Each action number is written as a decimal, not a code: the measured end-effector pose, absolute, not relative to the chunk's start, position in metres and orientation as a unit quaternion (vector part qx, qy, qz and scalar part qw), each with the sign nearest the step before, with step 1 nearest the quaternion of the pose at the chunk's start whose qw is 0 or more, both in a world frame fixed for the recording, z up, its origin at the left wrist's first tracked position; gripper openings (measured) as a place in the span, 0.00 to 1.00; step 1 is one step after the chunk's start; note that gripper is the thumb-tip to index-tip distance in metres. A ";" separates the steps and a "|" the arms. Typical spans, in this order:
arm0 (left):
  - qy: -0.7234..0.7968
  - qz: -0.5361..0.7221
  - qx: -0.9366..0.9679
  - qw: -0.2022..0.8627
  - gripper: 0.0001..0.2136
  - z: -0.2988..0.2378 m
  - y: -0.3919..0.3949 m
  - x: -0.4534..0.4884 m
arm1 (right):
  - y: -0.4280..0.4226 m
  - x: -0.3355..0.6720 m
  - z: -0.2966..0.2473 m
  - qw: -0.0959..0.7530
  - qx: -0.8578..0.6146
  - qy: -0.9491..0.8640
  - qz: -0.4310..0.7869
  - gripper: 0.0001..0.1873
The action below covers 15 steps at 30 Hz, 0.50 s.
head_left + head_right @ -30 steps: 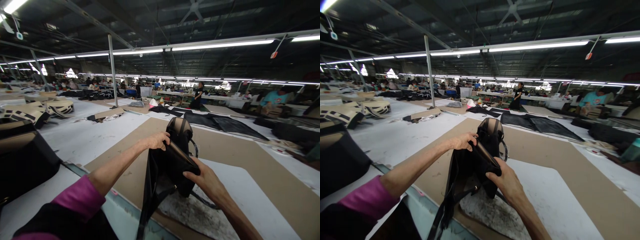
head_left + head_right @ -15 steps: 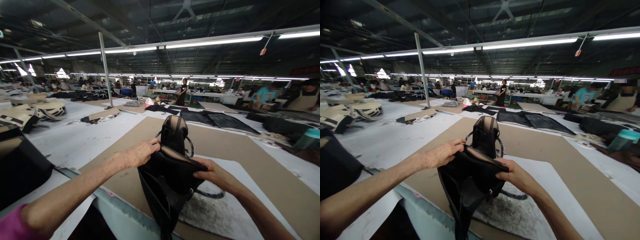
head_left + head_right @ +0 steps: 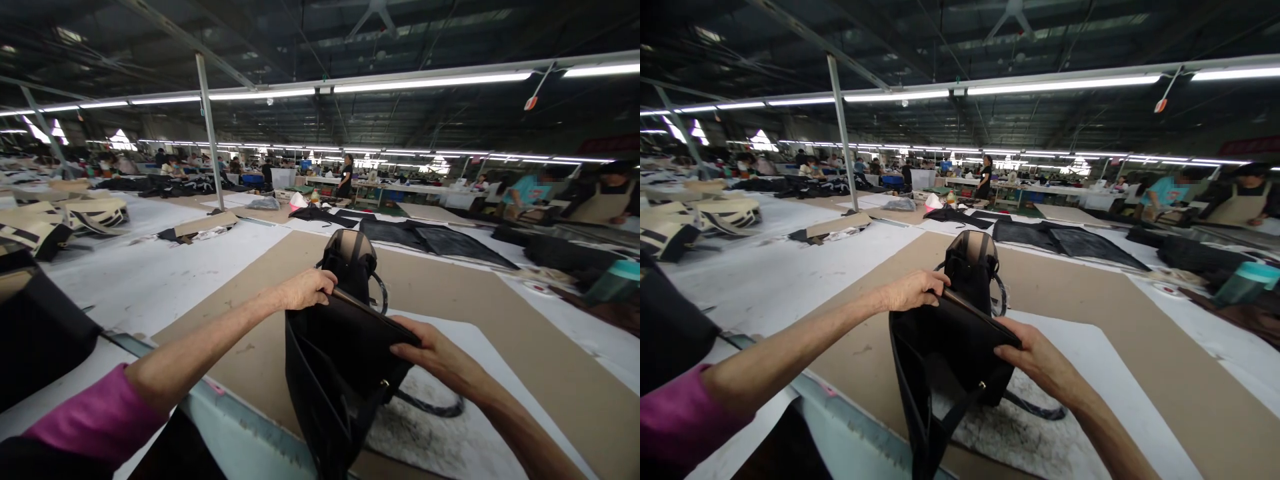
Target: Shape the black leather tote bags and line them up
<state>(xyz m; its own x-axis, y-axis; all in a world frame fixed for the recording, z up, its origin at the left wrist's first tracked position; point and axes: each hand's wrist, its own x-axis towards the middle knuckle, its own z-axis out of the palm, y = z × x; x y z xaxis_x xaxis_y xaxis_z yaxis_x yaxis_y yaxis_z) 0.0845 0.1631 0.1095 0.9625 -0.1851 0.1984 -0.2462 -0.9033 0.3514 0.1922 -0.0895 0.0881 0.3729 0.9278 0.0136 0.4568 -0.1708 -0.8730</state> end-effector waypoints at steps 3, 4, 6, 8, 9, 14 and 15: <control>-0.123 0.082 0.958 0.245 0.06 0.107 0.163 0.080 | -0.098 0.206 0.092 0.407 -0.723 -0.484 0.278 0.22; -0.127 0.084 0.956 0.250 0.06 0.107 0.161 0.079 | -0.100 0.210 0.091 0.410 -0.721 -0.483 0.281 0.22; -0.132 0.086 0.955 0.252 0.07 0.107 0.159 0.080 | -0.101 0.215 0.087 0.426 -0.710 -0.481 0.289 0.23; -0.135 0.089 0.952 0.259 0.08 0.106 0.157 0.082 | -0.101 0.214 0.080 0.450 -0.694 -0.477 0.297 0.23; -0.135 0.092 0.949 0.268 0.08 0.105 0.157 0.084 | -0.101 0.213 0.077 0.462 -0.688 -0.474 0.297 0.23; -0.094 0.108 0.943 0.301 0.05 0.099 0.159 0.088 | -0.103 0.204 0.063 0.481 -0.739 -0.430 0.193 0.21; -0.084 0.110 0.943 0.303 0.05 0.098 0.158 0.088 | -0.104 0.203 0.062 0.477 -0.760 -0.412 0.156 0.20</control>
